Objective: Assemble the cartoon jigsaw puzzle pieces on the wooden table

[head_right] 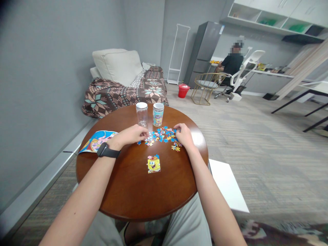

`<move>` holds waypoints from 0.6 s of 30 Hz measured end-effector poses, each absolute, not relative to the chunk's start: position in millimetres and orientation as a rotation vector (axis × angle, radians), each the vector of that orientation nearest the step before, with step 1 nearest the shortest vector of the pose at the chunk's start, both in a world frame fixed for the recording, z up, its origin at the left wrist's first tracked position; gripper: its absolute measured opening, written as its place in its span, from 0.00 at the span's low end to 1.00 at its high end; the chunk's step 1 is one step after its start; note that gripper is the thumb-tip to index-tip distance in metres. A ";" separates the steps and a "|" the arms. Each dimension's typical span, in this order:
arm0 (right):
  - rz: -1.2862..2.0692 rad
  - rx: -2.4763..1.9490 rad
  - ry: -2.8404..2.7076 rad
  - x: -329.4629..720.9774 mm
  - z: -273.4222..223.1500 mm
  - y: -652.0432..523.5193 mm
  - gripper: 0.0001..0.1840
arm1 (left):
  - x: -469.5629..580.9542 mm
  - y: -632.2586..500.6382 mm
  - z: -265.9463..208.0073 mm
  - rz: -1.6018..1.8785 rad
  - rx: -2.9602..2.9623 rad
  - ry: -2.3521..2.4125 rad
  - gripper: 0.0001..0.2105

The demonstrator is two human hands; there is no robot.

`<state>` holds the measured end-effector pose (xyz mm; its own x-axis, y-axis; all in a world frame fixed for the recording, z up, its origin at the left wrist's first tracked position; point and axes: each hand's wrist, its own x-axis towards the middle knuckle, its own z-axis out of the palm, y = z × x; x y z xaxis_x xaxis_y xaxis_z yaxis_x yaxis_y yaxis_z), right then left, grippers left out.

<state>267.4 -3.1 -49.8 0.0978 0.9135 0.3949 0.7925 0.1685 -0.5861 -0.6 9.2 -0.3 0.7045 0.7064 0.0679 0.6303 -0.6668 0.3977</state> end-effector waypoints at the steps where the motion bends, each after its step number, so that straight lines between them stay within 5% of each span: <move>1: 0.234 -1.653 -1.712 268.3 -50.7 -2.6 0.18 | -0.5 8.7 0.3 0.307 2.572 1.044 0.08; 18: 0.474 -1.384 -2.235 251.7 -55.6 -5.1 0.19 | -13.1 14.0 -7.1 0.214 2.738 1.439 0.11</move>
<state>251.7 -5.1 -55.6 -0.3835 0.9004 0.2054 0.7397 0.4326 -0.5155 -13.1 14.0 -7.1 0.5597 0.8223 0.1030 0.8167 -0.5684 0.0999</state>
